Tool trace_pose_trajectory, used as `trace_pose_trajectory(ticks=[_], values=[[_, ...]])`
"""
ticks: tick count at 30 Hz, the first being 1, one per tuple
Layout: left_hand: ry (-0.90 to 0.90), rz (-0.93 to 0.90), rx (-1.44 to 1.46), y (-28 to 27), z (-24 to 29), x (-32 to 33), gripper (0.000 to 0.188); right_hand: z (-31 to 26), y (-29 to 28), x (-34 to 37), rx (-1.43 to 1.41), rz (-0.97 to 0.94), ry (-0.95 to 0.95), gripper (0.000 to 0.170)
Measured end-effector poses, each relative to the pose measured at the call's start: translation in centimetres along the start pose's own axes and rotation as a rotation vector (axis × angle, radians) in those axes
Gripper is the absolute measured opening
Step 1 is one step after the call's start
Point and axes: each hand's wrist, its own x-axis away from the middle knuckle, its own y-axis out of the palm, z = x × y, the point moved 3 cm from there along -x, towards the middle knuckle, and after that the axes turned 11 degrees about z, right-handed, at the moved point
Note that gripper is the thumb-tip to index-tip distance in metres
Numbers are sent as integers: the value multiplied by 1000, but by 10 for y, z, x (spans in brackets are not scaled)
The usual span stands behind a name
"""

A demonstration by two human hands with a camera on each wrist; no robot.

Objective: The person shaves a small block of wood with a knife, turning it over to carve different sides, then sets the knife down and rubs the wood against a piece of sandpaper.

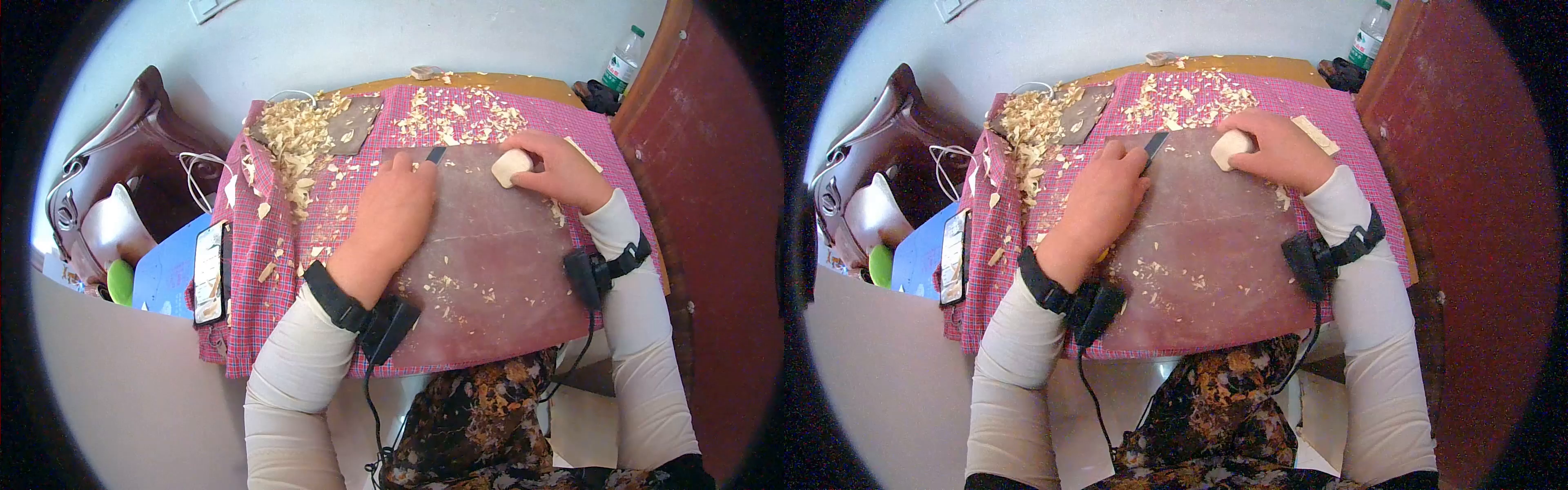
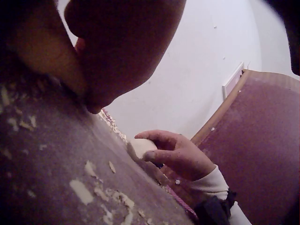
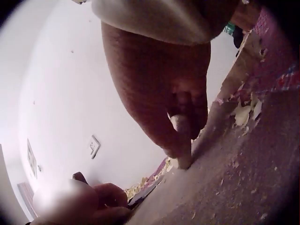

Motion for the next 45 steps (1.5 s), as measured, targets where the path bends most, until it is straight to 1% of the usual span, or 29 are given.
trace_pose_trajectory(ticks=[1, 5, 7, 8, 10, 14, 16, 17, 19, 23, 25, 29, 31, 35, 37, 41, 43, 45], values=[[2, 12, 2, 0, 0, 0, 21, 2, -1, 0, 73, -31, -24, 38], [19, 23, 14, 0, -1, 1, 21, 4, -2, 2, 23, -67, 22, 38], [10, 16, 11, -2, 1, 1, 21, 5, -3, 2, 114, -45, -45, 38], [10, 16, 11, -1, 1, 1, 21, 5, -4, 2, 114, -45, -44, 38], [18, 20, 18, -1, 0, 1, 21, 7, -5, 3, 193, -59, -7, 37], [20, 25, 29, -1, 0, 1, 21, 7, -5, 3, 207, -79, -16, 36], [18, 19, 10, -2, 1, 1, 21, 8, -6, 3, 241, -60, 58, 36], [18, 19, 10, -1, 0, 1, 21, 8, -6, 3, 241, -60, 59, 36], [18, 20, -3, 0, 0, 1, 21, 9, -6, 3, 271, -61, 0, 35], [5, 16, 20, -2, 1, 1, 20, 7, -1, 2, 226, -71, -59, 35], [4, 12, -1, -1, 0, 1, 20, 4, 3, 2, 162, -105, -160, 36], [37, 36, 3, 0, 0, 1, 21, 0, 3, 4, 165, -77, -163, 34], [40, 44, 11, 0, -1, 1, 21, -4, 0, 4, 208, -108, -141, 32], [24, 19, 7, -1, 1, 1, 21, -14, 3, 4, 170, -182, -126, 30], [-6, -7, 1, -1, 2, 0, 21, -10, 4, 5, 179, -96, -195, 29], [13, 0, 5, -2, 2, 1, 22, -8, 0, 4, 254, -30, -198, 28], [-1, -13, -13, -1, 1, 0, 21, -14, 3, 4, 156, -105, -199, 28], [-5, -12, -11, -1, 0, 0, 21, -19, 3, 4, 150, -113, -173, 27]])
